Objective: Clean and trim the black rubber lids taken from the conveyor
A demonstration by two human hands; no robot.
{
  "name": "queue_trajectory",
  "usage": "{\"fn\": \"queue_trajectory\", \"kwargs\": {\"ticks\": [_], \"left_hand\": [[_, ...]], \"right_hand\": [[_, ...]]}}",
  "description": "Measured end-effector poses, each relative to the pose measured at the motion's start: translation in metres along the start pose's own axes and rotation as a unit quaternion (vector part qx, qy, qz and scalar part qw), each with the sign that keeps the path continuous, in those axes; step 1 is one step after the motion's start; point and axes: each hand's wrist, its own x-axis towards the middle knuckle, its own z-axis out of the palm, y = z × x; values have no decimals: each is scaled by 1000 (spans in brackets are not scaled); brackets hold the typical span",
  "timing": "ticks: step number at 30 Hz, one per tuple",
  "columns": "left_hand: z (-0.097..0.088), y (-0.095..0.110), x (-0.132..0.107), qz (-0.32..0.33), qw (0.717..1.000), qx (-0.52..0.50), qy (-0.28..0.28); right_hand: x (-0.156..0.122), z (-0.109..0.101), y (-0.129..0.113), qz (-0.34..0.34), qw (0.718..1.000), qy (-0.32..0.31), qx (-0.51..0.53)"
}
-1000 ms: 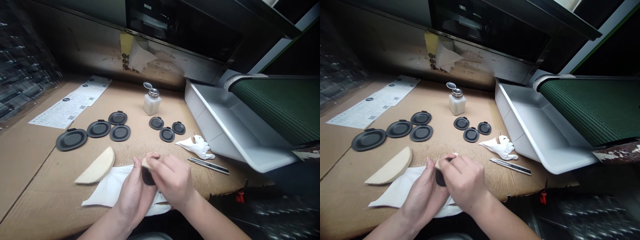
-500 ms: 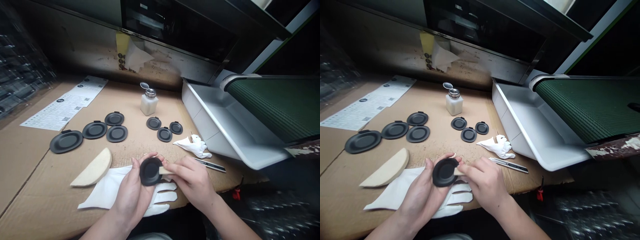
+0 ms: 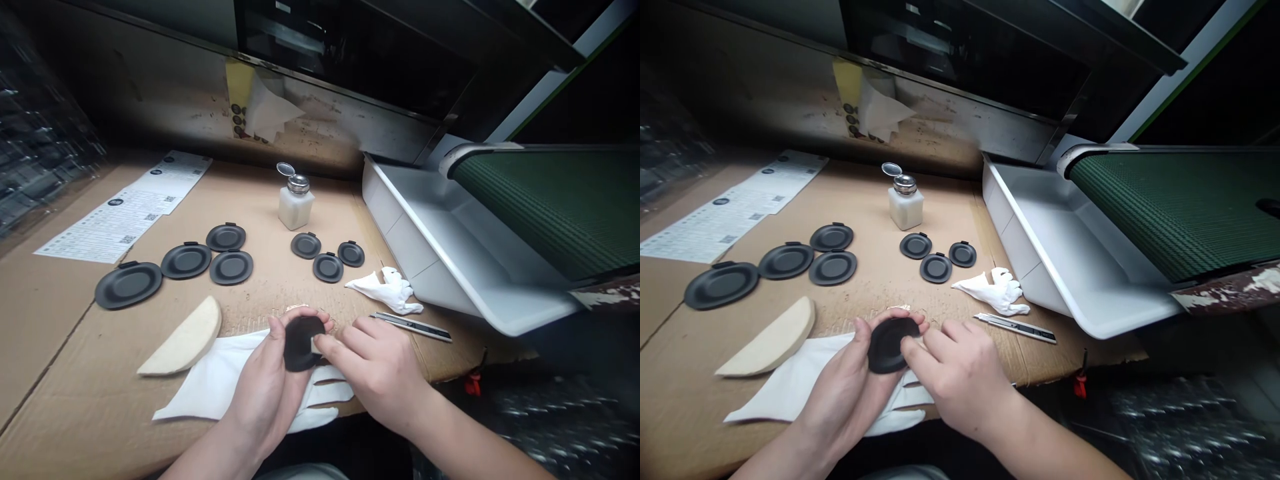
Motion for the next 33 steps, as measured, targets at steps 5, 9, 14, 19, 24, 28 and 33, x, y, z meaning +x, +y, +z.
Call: {"fn": "queue_trajectory", "kwargs": {"ticks": [5,9,14,19,24,28,33], "left_hand": [[2,1,-1,-2,1000,-7,-1],[0,1,-2,-13,1000,-16,14],[0,-1,-1,1,998,-34,46],[3,0,-4,-2,998,-50,39],[2,4,-5,-18,999,-41,29],[-1,4,-3,-24,998,-46,37],[-3,2,-4,-15,998,-57,11]], "right_hand": [[11,4,5,-57,995,69,-38],[13,16,-11,38,995,85,41],[30,32,-29,115,987,115,5],[54,19,-19,152,968,149,135],[23,-2,20,231,937,226,133],[-15,10,36,176,973,152,-2],[-30,21,15,136,989,56,33]]}}
